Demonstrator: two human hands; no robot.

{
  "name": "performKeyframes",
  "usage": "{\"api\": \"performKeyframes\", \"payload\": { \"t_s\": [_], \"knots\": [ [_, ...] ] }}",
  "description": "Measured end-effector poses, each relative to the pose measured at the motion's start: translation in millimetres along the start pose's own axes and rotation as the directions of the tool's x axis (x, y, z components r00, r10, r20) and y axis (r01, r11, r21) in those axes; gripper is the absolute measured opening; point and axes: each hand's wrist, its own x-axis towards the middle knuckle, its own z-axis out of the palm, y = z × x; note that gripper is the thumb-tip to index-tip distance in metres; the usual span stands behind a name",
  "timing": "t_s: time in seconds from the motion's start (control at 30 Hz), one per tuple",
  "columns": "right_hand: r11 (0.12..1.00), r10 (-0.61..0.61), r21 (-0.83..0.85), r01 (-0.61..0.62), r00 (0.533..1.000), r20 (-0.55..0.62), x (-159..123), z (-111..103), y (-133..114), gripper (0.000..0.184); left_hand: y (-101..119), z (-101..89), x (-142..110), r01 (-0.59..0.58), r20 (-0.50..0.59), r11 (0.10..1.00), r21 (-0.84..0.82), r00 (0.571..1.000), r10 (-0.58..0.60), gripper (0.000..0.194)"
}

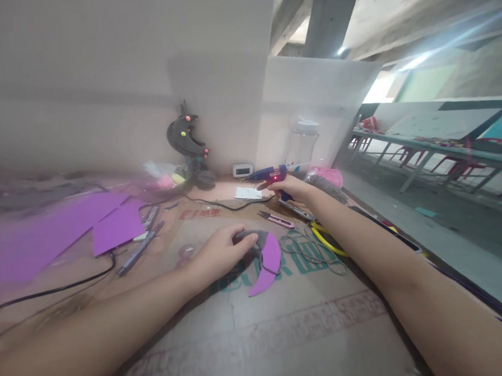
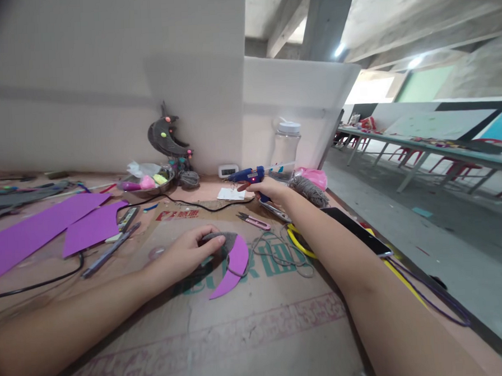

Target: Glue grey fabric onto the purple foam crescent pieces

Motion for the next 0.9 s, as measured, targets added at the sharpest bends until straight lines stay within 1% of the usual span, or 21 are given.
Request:
{"api": "performKeyframes", "payload": {
  "t_s": [0.07,0.13,0.2,0.27,0.33,0.53,0.77,0.8,0.83,0.9],
  "knots": [
    [0.997,-0.043,0.071,0.034,0.991,0.129,-4.4,-1.6,-5.8,0.022,-1.6,0.0,1.2,-0.045,-0.033,0.999,0.02,0.998,0.046,0.027],
    [0.992,-0.074,0.116,0.046,0.963,0.258,-9.8,-2.5,-12.4,0.02,-2.6,-0.3,2.5,-0.095,-0.047,0.995,0.006,0.994,0.095,0.025],
    [0.988,-0.096,0.144,0.046,0.928,0.361,-15.1,-1.6,-19.0,0.02,-3.2,-0.6,3.3,-0.13,-0.057,0.992,-0.003,0.99,0.129,0.025],
    [0.986,-0.111,0.162,0.044,0.896,0.431,-19.2,0.9,-24.4,0.021,-3.3,-0.8,3.6,-0.148,-0.065,0.989,0.015,0.987,0.149,0.024],
    [0.985,-0.116,0.166,0.042,0.875,0.47,-21.8,3.9,-27.8,0.023,-3.2,-0.9,3.6,-0.151,-0.071,0.988,0.038,0.986,0.154,0.023],
    [0.99,-0.103,0.136,0.038,0.854,0.51,-22.7,8.6,-27.1,0.027,-2.4,-1.5,2.4,-0.163,-0.065,0.985,0.059,0.984,0.166,0.025],
    [0.989,-0.117,0.138,0.051,0.84,0.529,-23.6,4.0,-26.6,0.025,-5.1,-0.3,1.2,-0.129,-0.109,0.991,0.024,0.985,0.131,0.026],
    [0.992,-0.114,0.113,0.063,0.843,0.526,-23.8,2.7,-27.2,0.026,-5.7,-0.3,1.3,-0.131,-0.108,0.991,0.021,0.985,0.132,0.026],
    [0.994,-0.11,0.068,0.088,0.858,0.501,-23.5,1.4,-27.6,0.027,-6.2,-0.3,1.6,-0.134,-0.104,0.991,0.018,0.985,0.135,0.026],
    [0.986,-0.116,-0.062,0.152,0.914,0.389,-21.1,-0.8,-27.3,0.031,-7.1,-0.5,2.4,-0.136,-0.085,0.99,0.018,0.987,0.137,0.024]
  ]
}}
